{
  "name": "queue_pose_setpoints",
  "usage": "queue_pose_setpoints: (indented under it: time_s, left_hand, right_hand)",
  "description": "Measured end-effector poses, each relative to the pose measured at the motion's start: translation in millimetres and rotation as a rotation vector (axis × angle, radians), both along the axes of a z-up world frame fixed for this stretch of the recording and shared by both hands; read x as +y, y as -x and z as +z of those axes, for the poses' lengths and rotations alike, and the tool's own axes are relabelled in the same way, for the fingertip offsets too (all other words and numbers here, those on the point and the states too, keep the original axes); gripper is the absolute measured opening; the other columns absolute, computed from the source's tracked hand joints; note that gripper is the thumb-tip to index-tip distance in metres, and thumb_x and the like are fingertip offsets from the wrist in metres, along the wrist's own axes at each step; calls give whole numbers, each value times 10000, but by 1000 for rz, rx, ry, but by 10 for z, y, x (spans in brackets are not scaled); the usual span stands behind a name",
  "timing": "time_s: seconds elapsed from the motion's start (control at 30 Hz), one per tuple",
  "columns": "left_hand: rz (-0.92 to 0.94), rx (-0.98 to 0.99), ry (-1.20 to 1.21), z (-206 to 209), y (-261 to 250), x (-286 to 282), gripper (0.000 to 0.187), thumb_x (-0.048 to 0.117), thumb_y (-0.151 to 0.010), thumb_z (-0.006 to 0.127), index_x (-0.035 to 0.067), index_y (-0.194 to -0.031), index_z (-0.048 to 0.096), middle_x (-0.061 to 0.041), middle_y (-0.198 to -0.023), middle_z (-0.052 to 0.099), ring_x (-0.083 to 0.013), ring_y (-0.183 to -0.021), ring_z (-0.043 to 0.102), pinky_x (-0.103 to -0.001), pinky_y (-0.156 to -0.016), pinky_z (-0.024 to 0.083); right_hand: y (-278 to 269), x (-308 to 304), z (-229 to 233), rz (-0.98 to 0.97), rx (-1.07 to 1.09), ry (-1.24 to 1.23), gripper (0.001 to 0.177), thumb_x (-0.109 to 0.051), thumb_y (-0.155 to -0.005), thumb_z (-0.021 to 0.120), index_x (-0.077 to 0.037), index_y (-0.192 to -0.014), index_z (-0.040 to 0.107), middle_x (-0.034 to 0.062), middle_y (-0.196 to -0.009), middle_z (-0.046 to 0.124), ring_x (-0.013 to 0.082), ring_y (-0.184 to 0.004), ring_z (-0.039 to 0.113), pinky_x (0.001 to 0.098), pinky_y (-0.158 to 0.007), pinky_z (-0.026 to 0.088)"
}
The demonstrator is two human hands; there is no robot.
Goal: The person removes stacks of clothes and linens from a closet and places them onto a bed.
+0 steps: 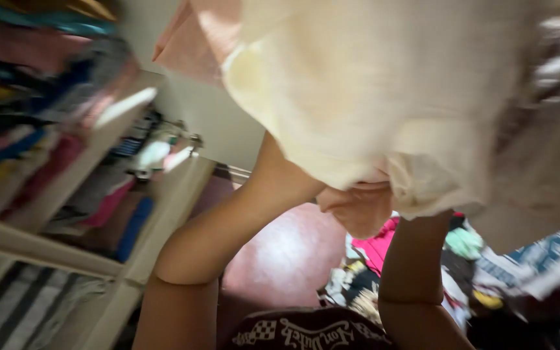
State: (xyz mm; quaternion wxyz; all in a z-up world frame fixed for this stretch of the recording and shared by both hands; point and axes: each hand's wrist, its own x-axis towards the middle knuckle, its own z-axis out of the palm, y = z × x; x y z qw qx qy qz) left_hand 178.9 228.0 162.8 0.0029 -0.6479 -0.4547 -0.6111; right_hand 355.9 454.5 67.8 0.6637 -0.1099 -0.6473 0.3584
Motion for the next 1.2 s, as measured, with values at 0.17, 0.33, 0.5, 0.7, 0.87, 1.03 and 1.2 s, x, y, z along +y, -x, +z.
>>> queue_pose_setpoints:
  time_s: [0.17,0.33,0.5,0.7,0.87,1.03,1.2]
  left_hand:
    - [-142,19,-110,106,-720,268,636,218,-897,782,5,-1416,484,-199,-1383,516,-341,-1339,499,-425,-1136,418]
    - [-287,-72,-167,112,-1425,785,777,217,-861,806,-12,-1482,398,-228,-1444,418,-365,-1406,406,-440,-1183,357]
    - [-431,-266,-90,-106,-1809,1512,664,206,-846,777,-10,-1385,457,-203,-1333,507,-352,-1296,530,-429,-1145,440]
    - [-256,-227,-58,-467,-1813,2198,781,179,-844,730,-51,-1488,354,-265,-1407,488,-427,-1320,492,-470,-1150,425]
    - [120,-126,92,-604,-1691,2475,959,240,-811,768,-142,-1488,205,-388,-1432,353,-555,-1314,386,-675,-1132,276]
    - [221,-114,271,-731,-1734,2256,889,278,-809,713,-92,-1476,256,-406,-1468,281,-669,-1362,207,-787,-1001,212]
    - [309,-7,158,-871,-1795,1988,851,249,-839,715,-153,-1431,254,-430,-1358,339,-663,-1310,259,-774,-1118,156]
  right_hand:
    - [-776,-37,-24,-90,-15,18,601,-95,-975,760,11,-1475,443,163,-1440,573,306,-1323,591,437,-1114,494]
    - [-1392,22,-33,-146,-25,47,611,-92,-969,761,9,-1478,440,161,-1441,572,303,-1321,591,436,-1112,496]
    - [-1650,79,-69,-132,-21,76,620,-89,-963,763,7,-1482,437,159,-1441,571,300,-1320,591,435,-1111,498]
    - [-1634,217,-165,-29,-6,135,631,-85,-957,765,4,-1487,434,156,-1442,570,297,-1319,591,433,-1108,500]
    - [-1404,417,-220,97,15,192,641,-81,-951,767,2,-1490,431,154,-1443,569,294,-1317,591,432,-1107,502]
    - [-1099,487,-293,245,15,265,651,-78,-945,769,-1,-1494,428,152,-1443,568,291,-1316,591,431,-1105,504]
    - [-1080,450,-372,337,11,309,661,-75,-940,771,-3,-1498,425,149,-1444,567,288,-1315,591,430,-1103,506]
